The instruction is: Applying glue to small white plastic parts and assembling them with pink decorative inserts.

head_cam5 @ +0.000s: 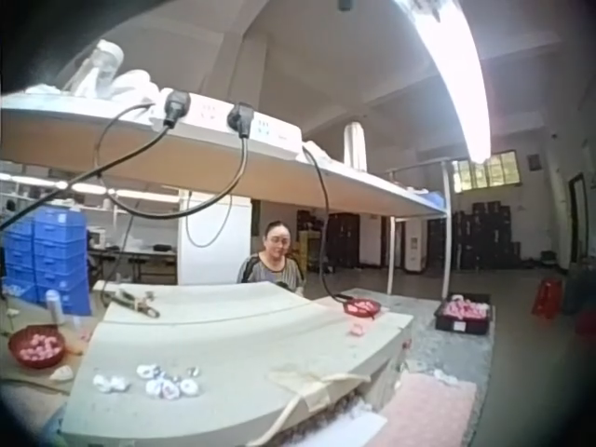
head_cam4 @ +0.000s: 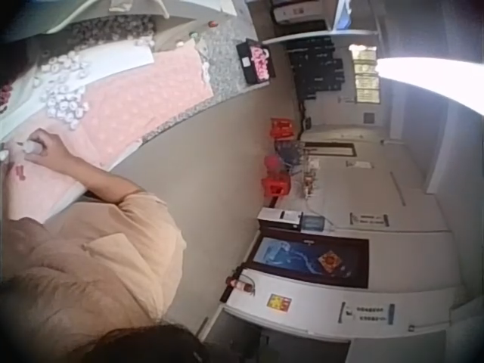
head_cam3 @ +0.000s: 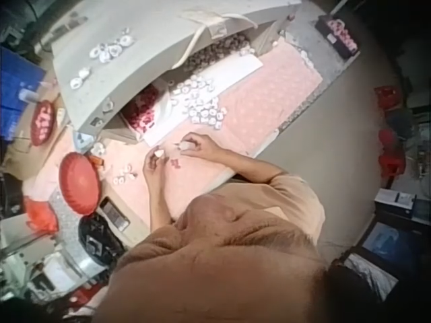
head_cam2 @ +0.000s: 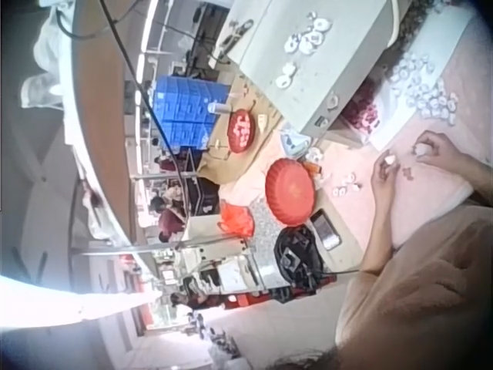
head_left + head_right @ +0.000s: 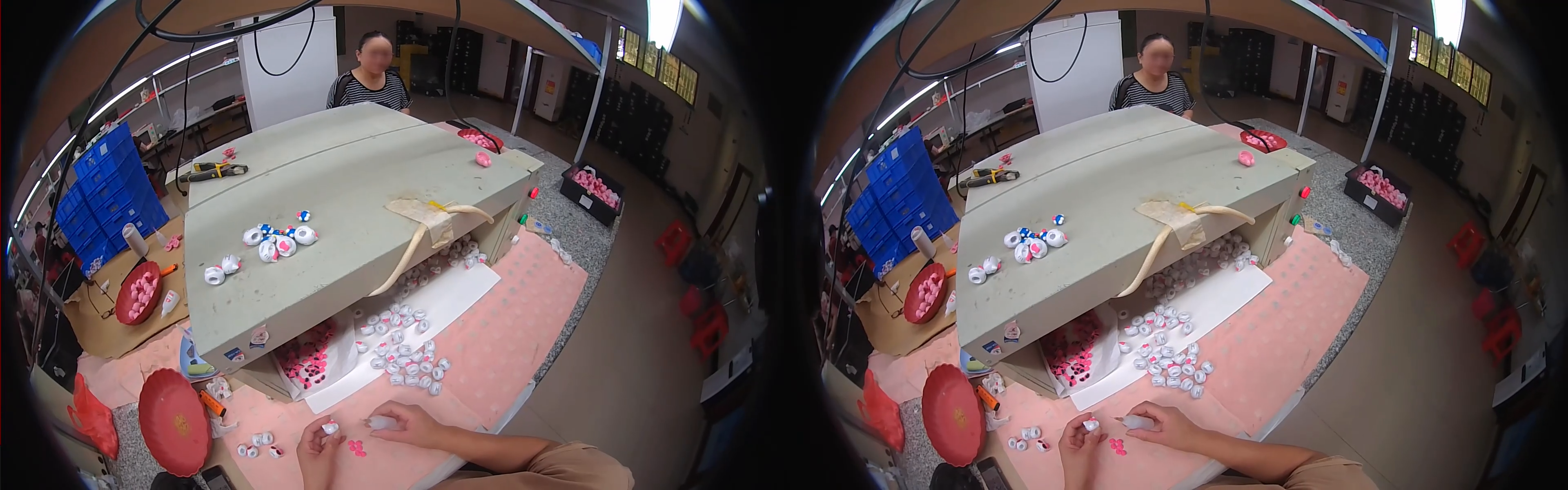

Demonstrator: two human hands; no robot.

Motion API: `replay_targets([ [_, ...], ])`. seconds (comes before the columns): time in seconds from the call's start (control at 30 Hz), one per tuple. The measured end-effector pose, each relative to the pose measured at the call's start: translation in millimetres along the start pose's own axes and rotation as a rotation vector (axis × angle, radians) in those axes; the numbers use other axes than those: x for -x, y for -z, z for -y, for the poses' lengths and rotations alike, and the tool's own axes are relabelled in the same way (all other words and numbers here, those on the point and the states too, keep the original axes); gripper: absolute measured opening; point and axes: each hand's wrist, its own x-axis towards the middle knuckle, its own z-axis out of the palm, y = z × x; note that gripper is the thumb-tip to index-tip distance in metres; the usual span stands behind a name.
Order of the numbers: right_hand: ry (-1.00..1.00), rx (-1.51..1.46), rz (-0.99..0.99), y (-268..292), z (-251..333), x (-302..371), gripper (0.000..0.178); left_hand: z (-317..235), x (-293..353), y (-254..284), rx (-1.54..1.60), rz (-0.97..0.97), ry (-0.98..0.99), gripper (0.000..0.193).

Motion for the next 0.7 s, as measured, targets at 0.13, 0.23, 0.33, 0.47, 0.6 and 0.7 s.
replay_targets([
  [0.13, 0.007, 0.025, 0.018, 1, 4, -2, 0.039, -2, 1, -1, -0.014, 0.002, 0.0, 0.036],
  [0.23, 0.026, 0.035, 0.014, 0, 6, -1, 0.039, -2, 1, -1, -0.042, 0.001, -0.018, 0.037],
  [0.33, 0.036, 0.057, 0.017, -1, 6, 1, 0.039, -1, 2, 0, -0.034, -0.007, -0.022, 0.037],
  [0.47, 0.002, 0.053, 0.022, -3, 3, 4, 0.039, 5, 2, 3, -0.022, 0.011, -0.037, 0.035],
  [0.6, 0.001, 0.068, 0.029, -2, 8, 2, 0.039, 13, -7, 3, 0.029, -0.008, -0.036, 0.032],
  [0.7, -0.078, 0.069, 0.053, 2, 18, 1, 0.034, 17, -9, 1, 0.032, -0.003, -0.04, 0.032],
])
